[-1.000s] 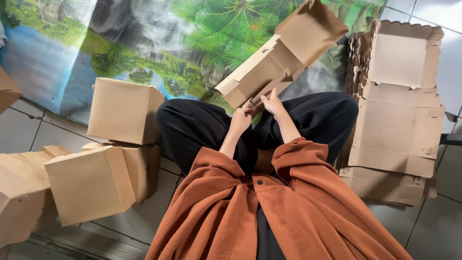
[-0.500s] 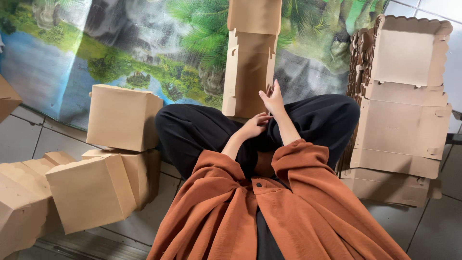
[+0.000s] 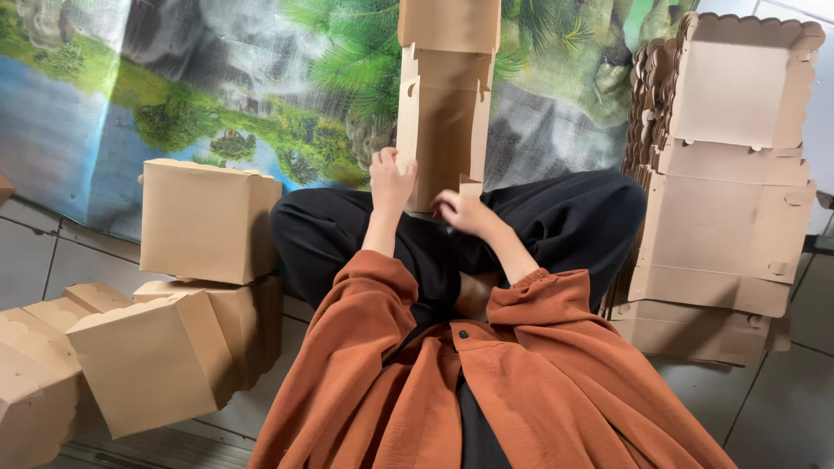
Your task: The person sits on the floor and assembles a flat cardboard box by folding the sides and securing the tabs. They then place a lid on top and close the box.
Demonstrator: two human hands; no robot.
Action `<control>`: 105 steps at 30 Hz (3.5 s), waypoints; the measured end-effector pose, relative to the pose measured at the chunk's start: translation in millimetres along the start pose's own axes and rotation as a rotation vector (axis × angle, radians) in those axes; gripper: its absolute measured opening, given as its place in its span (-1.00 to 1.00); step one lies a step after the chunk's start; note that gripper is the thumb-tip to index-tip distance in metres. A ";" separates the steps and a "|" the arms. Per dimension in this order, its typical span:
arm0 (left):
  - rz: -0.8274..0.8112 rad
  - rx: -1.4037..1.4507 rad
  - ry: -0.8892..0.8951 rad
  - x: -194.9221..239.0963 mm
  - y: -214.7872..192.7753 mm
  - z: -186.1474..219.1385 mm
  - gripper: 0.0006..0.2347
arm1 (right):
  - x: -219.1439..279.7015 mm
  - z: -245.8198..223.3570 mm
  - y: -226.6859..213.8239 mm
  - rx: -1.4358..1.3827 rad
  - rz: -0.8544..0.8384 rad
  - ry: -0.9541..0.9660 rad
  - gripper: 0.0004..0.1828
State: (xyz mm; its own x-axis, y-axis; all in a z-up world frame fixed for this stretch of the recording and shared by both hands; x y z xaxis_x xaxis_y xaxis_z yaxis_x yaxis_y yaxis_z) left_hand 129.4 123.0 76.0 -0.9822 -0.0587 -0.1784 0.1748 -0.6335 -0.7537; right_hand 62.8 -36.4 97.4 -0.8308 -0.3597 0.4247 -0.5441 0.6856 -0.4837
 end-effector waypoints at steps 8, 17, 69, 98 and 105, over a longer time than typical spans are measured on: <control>-0.296 0.125 -0.298 16.5 45.8 -11.3 -0.60 | -35.8 71.5 8.7 0.191 0.237 0.041 -0.59; -0.311 0.699 -0.473 18.3 42.1 20.4 -0.84 | -23.6 66.3 -13.3 0.298 0.307 0.089 -0.55; -0.505 0.429 -0.239 39.8 65.5 23.7 -0.83 | -4.9 40.1 -75.8 -0.132 0.700 -0.078 -0.84; -0.496 0.377 -0.313 27.7 74.5 7.9 -0.74 | -24.2 46.8 -52.4 -0.331 0.364 -0.064 -0.84; -0.524 0.362 -0.299 27.3 89.1 -2.4 -0.76 | -29.8 61.4 -42.5 -0.459 0.310 0.016 -0.85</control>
State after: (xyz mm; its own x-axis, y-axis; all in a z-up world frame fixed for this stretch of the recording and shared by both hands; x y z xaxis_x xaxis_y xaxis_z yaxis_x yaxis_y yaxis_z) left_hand 118.4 66.8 2.4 -0.9167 0.1480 0.3712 -0.3097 -0.8501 -0.4258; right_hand 103.6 -93.6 58.3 -0.9401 -0.0897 0.3289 -0.1644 0.9645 -0.2067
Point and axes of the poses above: each hand's wrist, its own x-axis away from the middle knuckle, its own y-axis out of the palm, z = x × y, the point moved 9 cm from there along -x, towards the middle knuckle, and after that the axes turned 9 degrees about y, right-handed, at the moved point
